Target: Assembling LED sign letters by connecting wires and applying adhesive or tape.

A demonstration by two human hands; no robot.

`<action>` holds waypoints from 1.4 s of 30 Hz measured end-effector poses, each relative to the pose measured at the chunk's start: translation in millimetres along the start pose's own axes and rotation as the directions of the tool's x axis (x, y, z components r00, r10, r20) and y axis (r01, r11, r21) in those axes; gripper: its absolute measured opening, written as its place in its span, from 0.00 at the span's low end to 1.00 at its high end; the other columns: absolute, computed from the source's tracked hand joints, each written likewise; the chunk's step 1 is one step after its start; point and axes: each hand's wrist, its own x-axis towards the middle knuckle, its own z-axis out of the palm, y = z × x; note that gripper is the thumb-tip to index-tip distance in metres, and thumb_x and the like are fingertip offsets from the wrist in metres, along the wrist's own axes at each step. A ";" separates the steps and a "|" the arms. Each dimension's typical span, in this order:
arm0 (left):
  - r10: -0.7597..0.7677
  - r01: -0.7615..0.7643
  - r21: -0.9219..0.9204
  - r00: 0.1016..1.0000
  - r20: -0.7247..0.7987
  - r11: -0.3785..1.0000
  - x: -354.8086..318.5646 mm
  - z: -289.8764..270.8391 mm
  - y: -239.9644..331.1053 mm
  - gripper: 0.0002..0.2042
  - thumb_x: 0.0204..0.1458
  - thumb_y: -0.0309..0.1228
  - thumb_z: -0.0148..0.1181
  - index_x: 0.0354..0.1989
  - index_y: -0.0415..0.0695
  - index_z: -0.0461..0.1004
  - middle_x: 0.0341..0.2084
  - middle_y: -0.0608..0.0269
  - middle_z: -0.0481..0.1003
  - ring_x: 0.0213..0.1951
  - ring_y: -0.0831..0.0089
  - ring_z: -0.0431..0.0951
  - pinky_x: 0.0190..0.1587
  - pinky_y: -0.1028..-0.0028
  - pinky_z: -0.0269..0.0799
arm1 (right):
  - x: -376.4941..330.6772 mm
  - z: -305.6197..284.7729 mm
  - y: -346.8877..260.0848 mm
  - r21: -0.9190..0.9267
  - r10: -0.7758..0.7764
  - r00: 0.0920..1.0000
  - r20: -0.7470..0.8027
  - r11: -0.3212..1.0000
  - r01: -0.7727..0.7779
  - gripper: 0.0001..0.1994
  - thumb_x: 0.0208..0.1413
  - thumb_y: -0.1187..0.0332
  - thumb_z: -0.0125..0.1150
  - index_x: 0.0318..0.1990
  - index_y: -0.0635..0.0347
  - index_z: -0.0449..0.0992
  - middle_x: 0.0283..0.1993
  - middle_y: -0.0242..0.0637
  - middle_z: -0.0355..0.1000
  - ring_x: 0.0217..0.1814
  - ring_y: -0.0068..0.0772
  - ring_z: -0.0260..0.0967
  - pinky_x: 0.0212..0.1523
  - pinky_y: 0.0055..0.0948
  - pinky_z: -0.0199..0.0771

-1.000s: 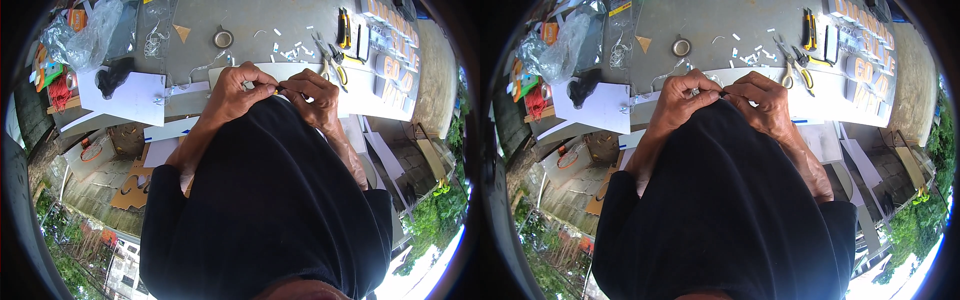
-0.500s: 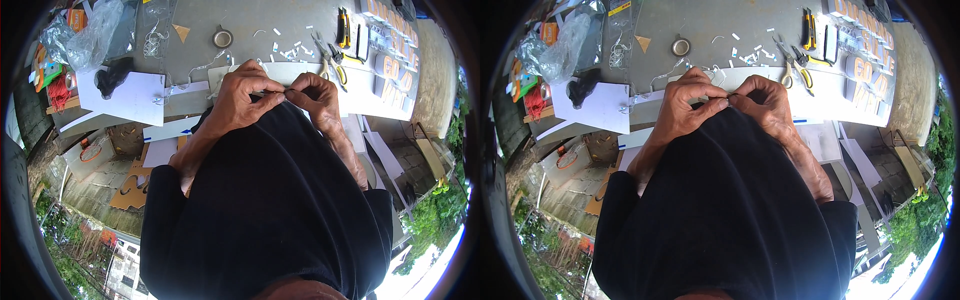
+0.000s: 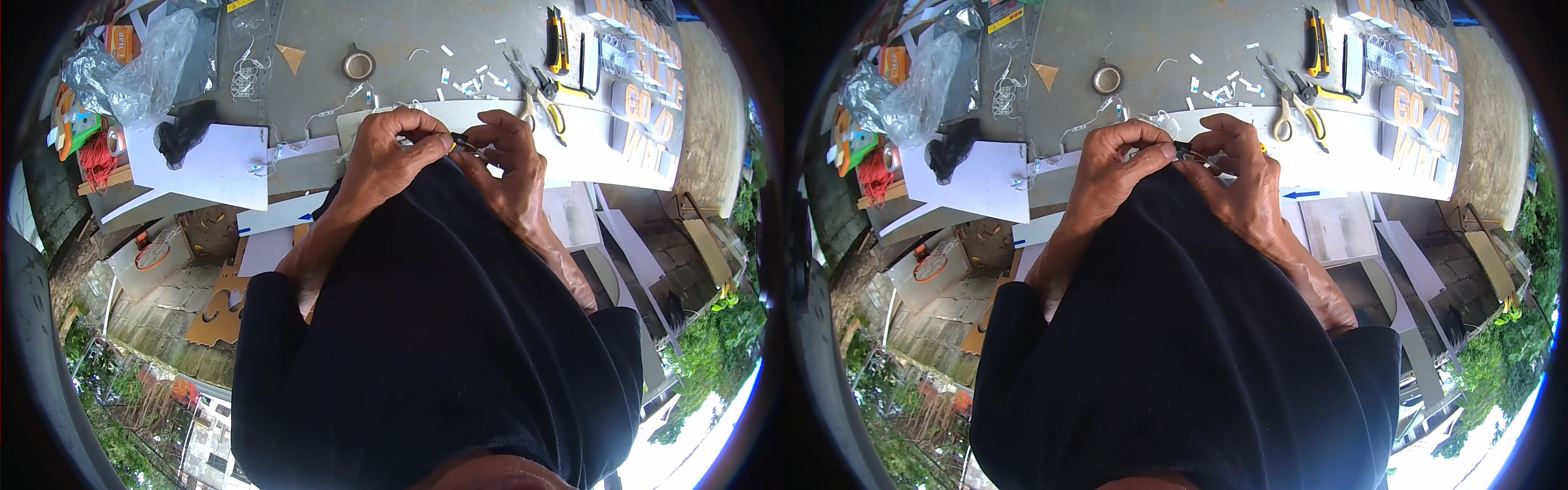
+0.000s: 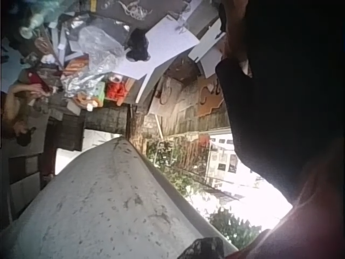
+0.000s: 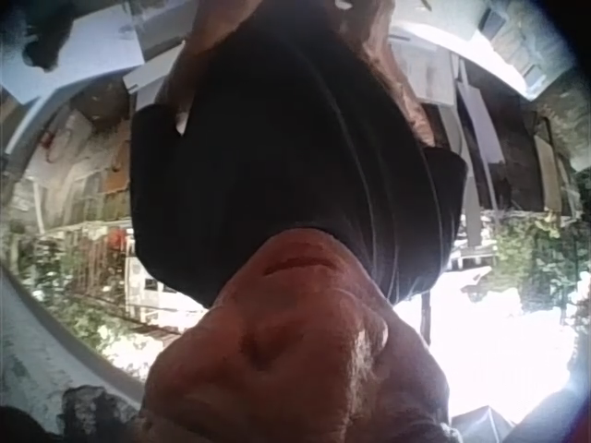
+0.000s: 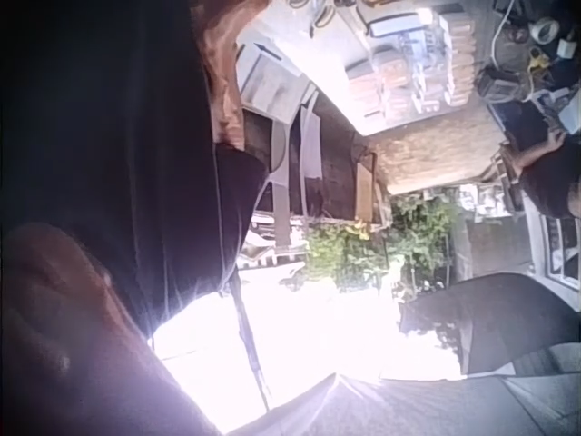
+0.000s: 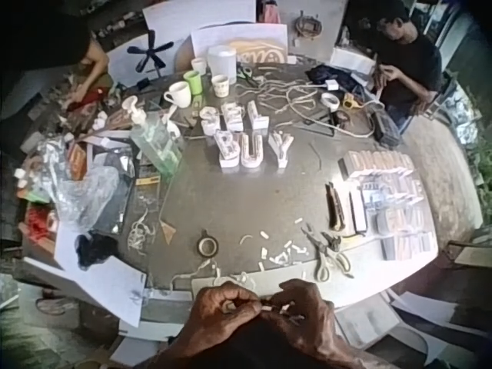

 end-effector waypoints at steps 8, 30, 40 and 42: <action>-0.130 0.137 -0.147 0.990 0.057 0.980 1.9 -3.0 1.2 0.07 0.55 0.25 0.65 0.38 0.34 0.81 0.32 0.61 0.81 0.36 0.77 0.79 0.46 0.77 0.73 | 11.0 -4.0 14.3 -0.328 -0.572 0.816 0.088 0.756 0.566 0.15 0.47 0.83 0.71 0.43 0.59 0.79 0.37 0.38 0.77 0.36 0.36 0.79 0.32 0.32 0.79; 0.456 -0.383 0.527 0.890 -0.011 0.759 4.5 6.7 -1.5 0.06 0.44 0.24 0.71 0.33 0.43 0.84 0.25 0.62 0.80 0.32 0.65 0.74 0.37 0.67 0.71 | 16.7 -2.8 24.3 -0.423 -0.447 0.874 0.191 0.766 0.484 0.08 0.52 0.81 0.63 0.39 0.63 0.72 0.34 0.40 0.68 0.34 0.43 0.72 0.30 0.40 0.73; 0.408 -0.389 0.473 0.911 0.067 0.790 9.9 -0.3 0.8 0.05 0.47 0.24 0.71 0.33 0.43 0.85 0.26 0.63 0.81 0.34 0.68 0.76 0.39 0.70 0.72 | 18.4 -5.9 22.1 -0.369 -0.387 0.910 0.148 0.832 0.414 0.07 0.51 0.80 0.66 0.36 0.65 0.75 0.33 0.40 0.72 0.34 0.43 0.75 0.32 0.38 0.75; 0.397 -0.383 0.443 0.916 0.064 0.811 12.4 -2.8 -1.9 0.05 0.47 0.24 0.70 0.33 0.42 0.84 0.26 0.62 0.81 0.33 0.70 0.76 0.39 0.70 0.72 | 19.1 -10.7 19.7 -0.307 -0.330 0.930 0.160 0.879 0.365 0.07 0.52 0.80 0.67 0.37 0.65 0.76 0.34 0.40 0.73 0.35 0.42 0.76 0.33 0.37 0.75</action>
